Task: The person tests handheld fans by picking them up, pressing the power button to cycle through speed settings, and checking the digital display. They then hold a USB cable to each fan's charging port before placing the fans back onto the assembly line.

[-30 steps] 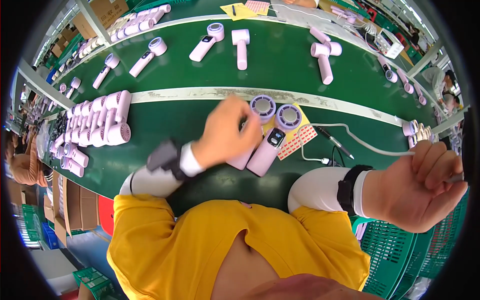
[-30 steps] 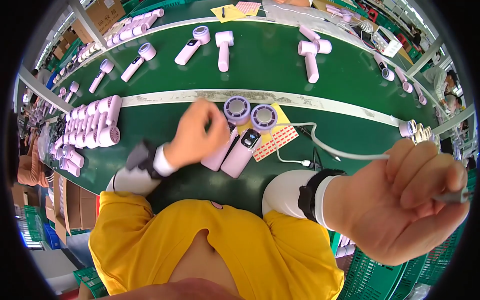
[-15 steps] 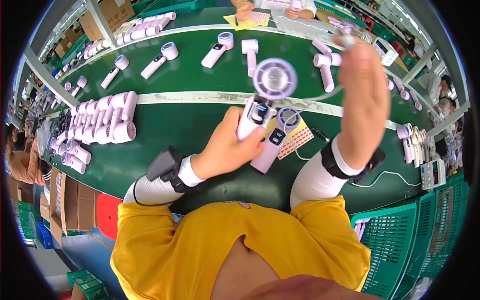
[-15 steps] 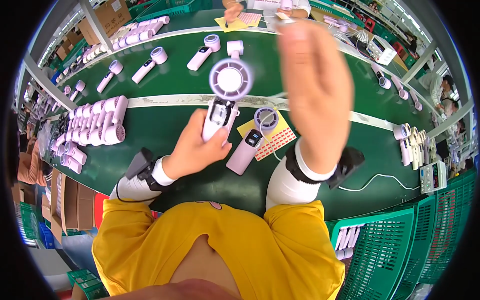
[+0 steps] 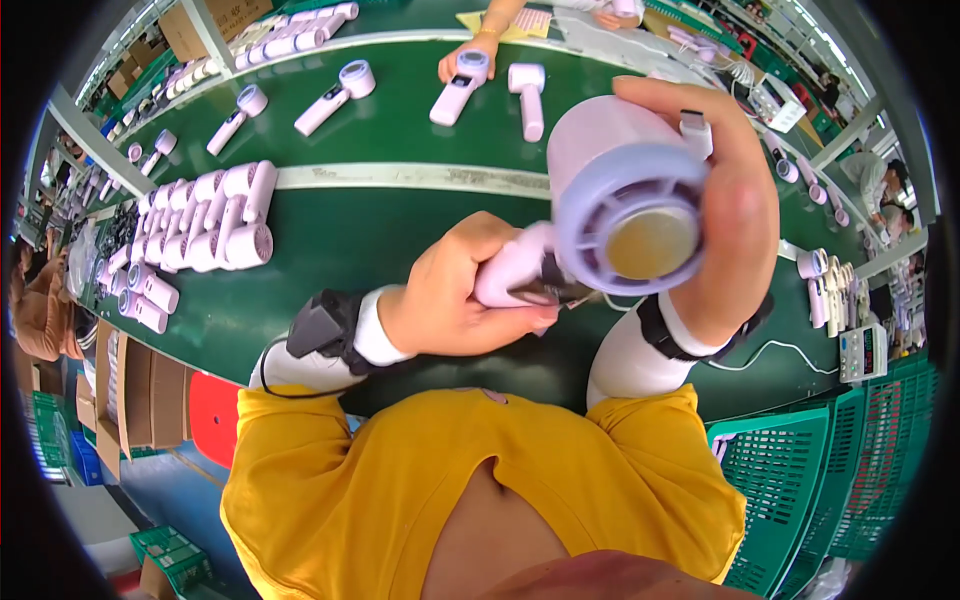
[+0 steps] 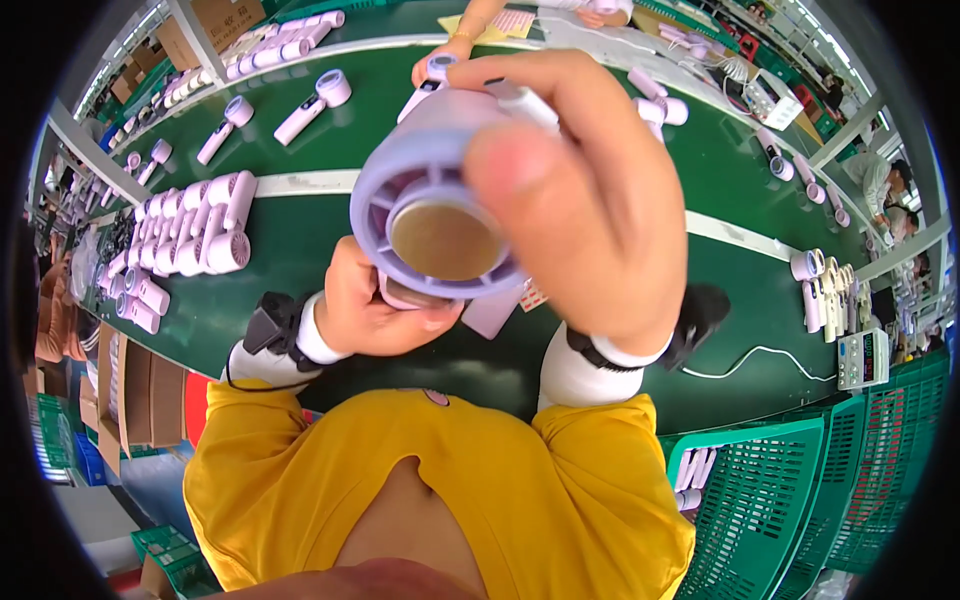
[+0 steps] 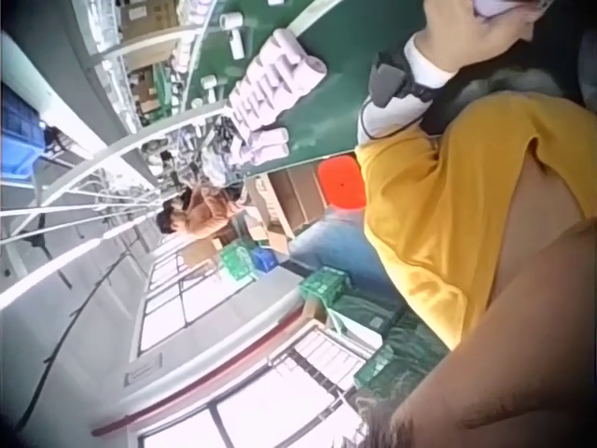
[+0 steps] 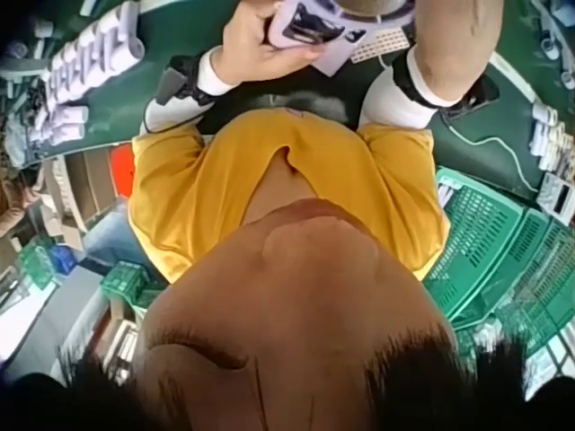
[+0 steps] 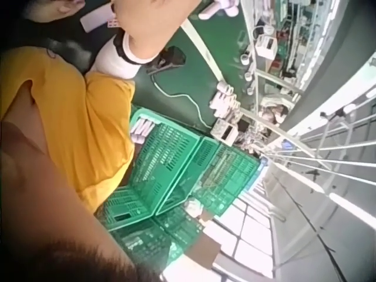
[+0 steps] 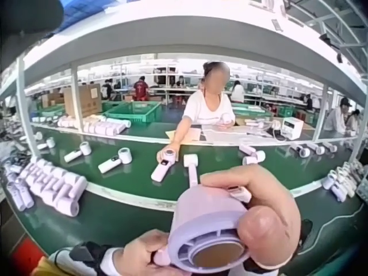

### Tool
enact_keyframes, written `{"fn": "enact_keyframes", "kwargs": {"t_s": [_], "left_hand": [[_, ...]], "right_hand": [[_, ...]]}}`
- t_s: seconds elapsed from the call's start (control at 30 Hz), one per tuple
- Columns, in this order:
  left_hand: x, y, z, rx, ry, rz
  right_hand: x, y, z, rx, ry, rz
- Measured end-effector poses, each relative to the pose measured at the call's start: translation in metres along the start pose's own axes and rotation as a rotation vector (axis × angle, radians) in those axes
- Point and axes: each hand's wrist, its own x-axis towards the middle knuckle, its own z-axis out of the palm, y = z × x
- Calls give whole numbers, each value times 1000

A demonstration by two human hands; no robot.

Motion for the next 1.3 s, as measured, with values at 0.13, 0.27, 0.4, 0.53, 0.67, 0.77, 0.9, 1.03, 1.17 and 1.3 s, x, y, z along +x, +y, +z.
{"fn": "enact_keyframes", "kwargs": {"t_s": [0.13, 0.27, 0.4, 0.53, 0.67, 0.77, 0.9, 1.03, 1.17, 1.3], "left_hand": [[3, -2, -7, 5, -66, 143], [5, -3, -9, 7, -117, 262], [0, 5, 4, -3, -202, 98], [1, 18, 5, 0, -264, -10], [11, 60, -10, -1135, -344, -543], [39, 61, -50, -1377, -704, -382], [-8, 97, -34, -229, 221, 576], [-9, 121, -31, -222, 633, 722], [-8, 107, -10, -15, 417, 720], [-10, 119, -40, -508, 570, 603]], "right_hand": [[0, -7, 8, 406, -158, 304], [0, -7, 14, 706, -267, 523], [-1, -3, 12, 519, -195, 291], [-8, 1, -1, 156, 92, -104], [-5, -2, 10, 92, 307, -28], [-2, 3, 2, 56, 505, -54], [-11, 6, -33, 53, 446, 10], [-6, -7, -17, -124, 710, 94], [-8, -3, -17, -78, 721, -88], [-13, -10, -23, -140, 484, 103]]}}
